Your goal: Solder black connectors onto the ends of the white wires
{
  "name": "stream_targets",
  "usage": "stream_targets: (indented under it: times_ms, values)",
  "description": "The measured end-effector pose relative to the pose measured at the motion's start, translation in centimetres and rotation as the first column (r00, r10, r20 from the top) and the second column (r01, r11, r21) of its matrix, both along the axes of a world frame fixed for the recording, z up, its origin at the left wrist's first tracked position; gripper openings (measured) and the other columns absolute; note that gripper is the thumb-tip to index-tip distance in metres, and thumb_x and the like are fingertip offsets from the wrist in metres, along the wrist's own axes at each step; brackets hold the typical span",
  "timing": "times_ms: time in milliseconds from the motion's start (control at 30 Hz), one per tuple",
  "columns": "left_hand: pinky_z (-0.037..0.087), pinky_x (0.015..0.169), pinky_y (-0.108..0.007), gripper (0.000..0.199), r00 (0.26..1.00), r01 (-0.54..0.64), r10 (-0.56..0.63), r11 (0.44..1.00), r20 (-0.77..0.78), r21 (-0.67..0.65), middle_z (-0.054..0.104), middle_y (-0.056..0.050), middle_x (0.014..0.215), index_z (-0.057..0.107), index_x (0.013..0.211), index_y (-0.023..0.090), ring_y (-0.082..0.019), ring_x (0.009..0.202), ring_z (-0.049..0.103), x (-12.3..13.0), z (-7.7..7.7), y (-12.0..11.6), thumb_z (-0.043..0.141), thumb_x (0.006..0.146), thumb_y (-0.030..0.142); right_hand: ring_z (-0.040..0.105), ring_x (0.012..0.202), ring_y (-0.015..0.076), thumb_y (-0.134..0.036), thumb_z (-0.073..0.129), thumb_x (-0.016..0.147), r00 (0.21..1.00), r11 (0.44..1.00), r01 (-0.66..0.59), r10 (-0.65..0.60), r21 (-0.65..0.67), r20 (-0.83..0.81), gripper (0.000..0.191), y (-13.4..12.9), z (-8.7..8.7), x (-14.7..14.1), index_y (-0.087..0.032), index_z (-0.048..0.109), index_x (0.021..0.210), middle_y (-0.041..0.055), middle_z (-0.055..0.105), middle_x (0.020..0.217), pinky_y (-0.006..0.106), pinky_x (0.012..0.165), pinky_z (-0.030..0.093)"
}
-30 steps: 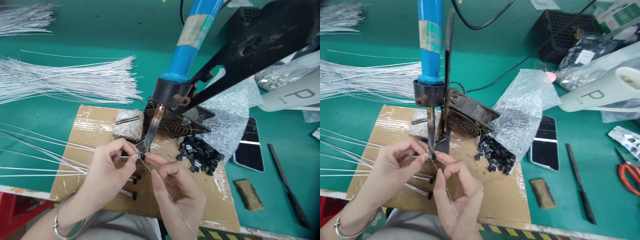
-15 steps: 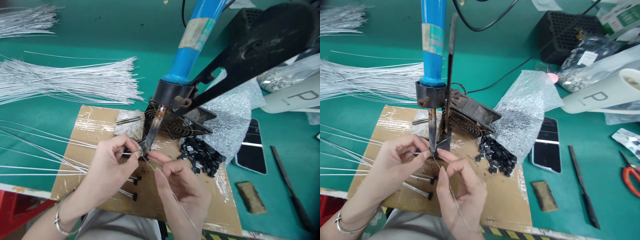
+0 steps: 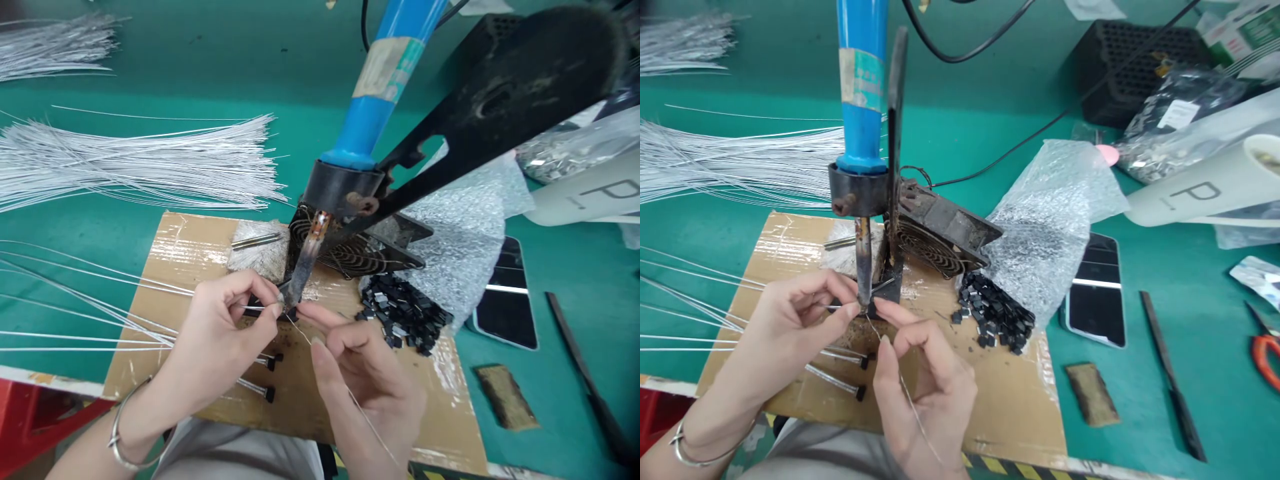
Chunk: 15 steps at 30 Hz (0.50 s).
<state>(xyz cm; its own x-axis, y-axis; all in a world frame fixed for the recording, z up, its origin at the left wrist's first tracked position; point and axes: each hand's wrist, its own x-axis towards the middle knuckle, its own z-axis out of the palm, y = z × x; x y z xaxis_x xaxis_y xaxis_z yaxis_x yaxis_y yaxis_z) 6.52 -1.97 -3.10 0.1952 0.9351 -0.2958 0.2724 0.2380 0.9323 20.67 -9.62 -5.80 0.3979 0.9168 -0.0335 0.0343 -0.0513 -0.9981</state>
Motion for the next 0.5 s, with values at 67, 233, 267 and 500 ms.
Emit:
stream_targets:
  times_ms: [67, 233, 267, 500]
  values:
    - [0.038, 0.060, -0.029, 0.009, 1.000, 0.006, -0.006, 1.000, -0.002, 0.008, 0.074, -0.004, 0.085, 0.067, 0.072, 0.021, -0.020, 0.083, 0.066, -0.03, -0.06, -0.02, 0.065, 0.081, 0.020, 0.080, 0.112, 0.0228, -0.022, 0.067, 0.099, 1.000, 1.000, 0.001, -0.001, 0.001, 0.003, 0.020, 0.01, -0.03, -0.01, -0.025, 0.061, 0.080, 0.0068, 0.084, 0.115, 0.036, 0.099, 0.063]
    - [0.038, 0.060, -0.029, 0.009, 1.000, 0.015, -0.015, 1.000, -0.008, 0.009, 0.074, -0.004, 0.087, 0.067, 0.073, 0.021, -0.020, 0.085, 0.067, -0.17, -0.19, -0.05, 0.066, 0.082, 0.020, 0.080, 0.112, 0.0188, -0.021, 0.067, 0.099, 1.000, 1.000, 0.014, -0.014, 0.013, -0.005, 0.020, 0.06, 0.02, -0.14, -0.026, 0.061, 0.081, 0.0028, 0.084, 0.115, 0.032, 0.100, 0.062]
    - [0.038, 0.060, -0.029, 0.009, 1.000, 0.015, -0.015, 1.000, -0.010, 0.008, 0.075, -0.004, 0.087, 0.067, 0.073, 0.021, -0.020, 0.085, 0.067, -0.19, -0.19, -0.05, 0.066, 0.082, 0.020, 0.080, 0.112, 0.0187, -0.020, 0.067, 0.099, 1.000, 1.000, 0.014, -0.014, 0.013, -0.006, 0.020, 0.05, 0.05, -0.16, -0.026, 0.061, 0.081, 0.0027, 0.084, 0.115, 0.032, 0.100, 0.062]
    - [0.037, 0.059, -0.029, 0.008, 1.000, 0.023, -0.023, 1.000, -0.016, 0.013, 0.074, -0.004, 0.084, 0.068, 0.075, 0.021, -0.021, 0.086, 0.068, -0.07, -0.22, 0.05, 0.065, 0.082, 0.020, 0.080, 0.112, 0.0186, -0.021, 0.067, 0.099, 0.999, 1.000, 0.026, -0.026, 0.007, -0.034, 0.021, 0.02, 0.21, -0.28, -0.026, 0.061, 0.079, 0.0026, 0.084, 0.113, 0.031, 0.100, 0.062]
